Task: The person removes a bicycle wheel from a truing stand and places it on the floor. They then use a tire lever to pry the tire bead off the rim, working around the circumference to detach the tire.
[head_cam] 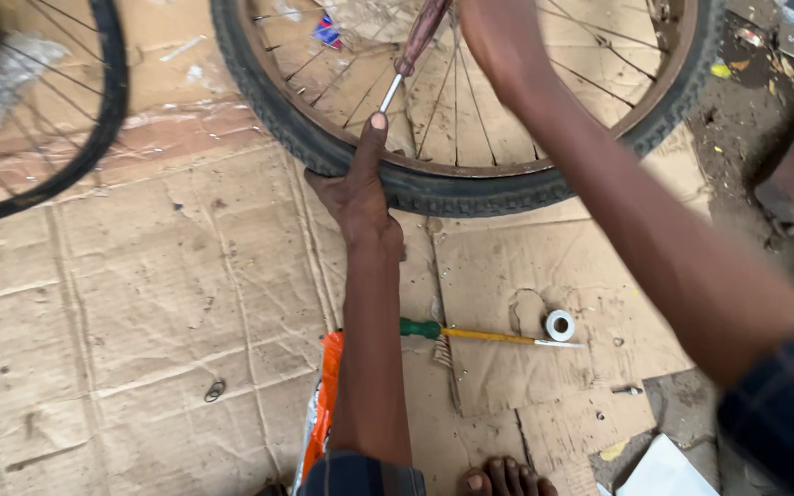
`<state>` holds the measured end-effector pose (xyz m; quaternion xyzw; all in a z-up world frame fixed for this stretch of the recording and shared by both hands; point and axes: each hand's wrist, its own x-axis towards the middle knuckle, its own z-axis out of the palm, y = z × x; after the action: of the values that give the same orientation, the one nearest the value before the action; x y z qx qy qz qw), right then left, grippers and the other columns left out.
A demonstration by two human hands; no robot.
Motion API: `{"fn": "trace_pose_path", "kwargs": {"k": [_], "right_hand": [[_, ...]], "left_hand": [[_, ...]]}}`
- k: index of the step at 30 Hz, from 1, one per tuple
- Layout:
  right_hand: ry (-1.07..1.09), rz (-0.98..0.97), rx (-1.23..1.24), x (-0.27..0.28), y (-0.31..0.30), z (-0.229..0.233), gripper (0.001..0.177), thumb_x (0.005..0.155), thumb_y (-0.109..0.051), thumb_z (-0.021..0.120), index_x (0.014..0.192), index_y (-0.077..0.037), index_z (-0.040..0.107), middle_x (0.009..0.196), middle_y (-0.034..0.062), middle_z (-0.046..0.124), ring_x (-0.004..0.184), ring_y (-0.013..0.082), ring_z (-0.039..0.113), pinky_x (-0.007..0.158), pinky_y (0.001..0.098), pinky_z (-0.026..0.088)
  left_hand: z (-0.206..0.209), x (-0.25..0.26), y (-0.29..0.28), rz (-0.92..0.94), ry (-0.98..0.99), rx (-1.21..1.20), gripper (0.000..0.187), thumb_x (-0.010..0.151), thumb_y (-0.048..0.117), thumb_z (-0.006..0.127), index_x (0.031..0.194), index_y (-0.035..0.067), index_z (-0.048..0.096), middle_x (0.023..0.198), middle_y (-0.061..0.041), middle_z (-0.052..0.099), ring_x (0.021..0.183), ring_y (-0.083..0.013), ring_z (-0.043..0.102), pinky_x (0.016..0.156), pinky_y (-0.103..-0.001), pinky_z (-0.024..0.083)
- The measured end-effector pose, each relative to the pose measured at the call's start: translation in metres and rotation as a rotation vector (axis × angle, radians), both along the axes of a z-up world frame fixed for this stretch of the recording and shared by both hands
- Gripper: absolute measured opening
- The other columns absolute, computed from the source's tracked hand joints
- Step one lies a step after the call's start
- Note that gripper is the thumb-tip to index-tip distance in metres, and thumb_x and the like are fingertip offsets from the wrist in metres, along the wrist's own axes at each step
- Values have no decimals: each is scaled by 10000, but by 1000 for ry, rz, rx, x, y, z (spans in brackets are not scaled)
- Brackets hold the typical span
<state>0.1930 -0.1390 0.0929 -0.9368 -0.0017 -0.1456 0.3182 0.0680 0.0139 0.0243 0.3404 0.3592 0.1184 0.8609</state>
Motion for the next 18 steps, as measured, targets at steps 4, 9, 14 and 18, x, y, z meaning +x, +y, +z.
{"fn": "trace_pose_path", "kwargs": {"k": [4,9,14,18], "right_hand": [[130,269,-86,-143,-15,15,167,1047,-170,661,949,-40,696,732,89,702,634,187,694,595,344,531],[287,612,-231,-271,12,-18,493,698,-226,802,1116,9,688,1023,157,681,932,350,638,749,423,535],[356,568,-322,-280,26,-16,151,884,-159,753,1010,-88,708,947,61,691,881,229,666,740,379,580],[278,222,111,-281,-27,41,246,763,-52,802,983,-118,715,1006,35,698,857,137,675,619,299,582]], "left_hand": [[6,13,15,13,-9,-18,1136,583,172,959,1522,34,336,1209,-164,659,945,-249,664,815,-398,595],[0,11,19,6,-68,-67,853,634,128,968,1340,28,498,1077,-108,708,846,-179,700,732,-335,608],[3,9,25,-94,0,-188,507,681,154,941,1082,-55,711,833,-120,756,641,-204,695,566,-361,607],[8,10,27,-54,-48,-246,513,664,118,922,1099,11,670,872,-121,766,670,-226,721,591,-377,628]]}}
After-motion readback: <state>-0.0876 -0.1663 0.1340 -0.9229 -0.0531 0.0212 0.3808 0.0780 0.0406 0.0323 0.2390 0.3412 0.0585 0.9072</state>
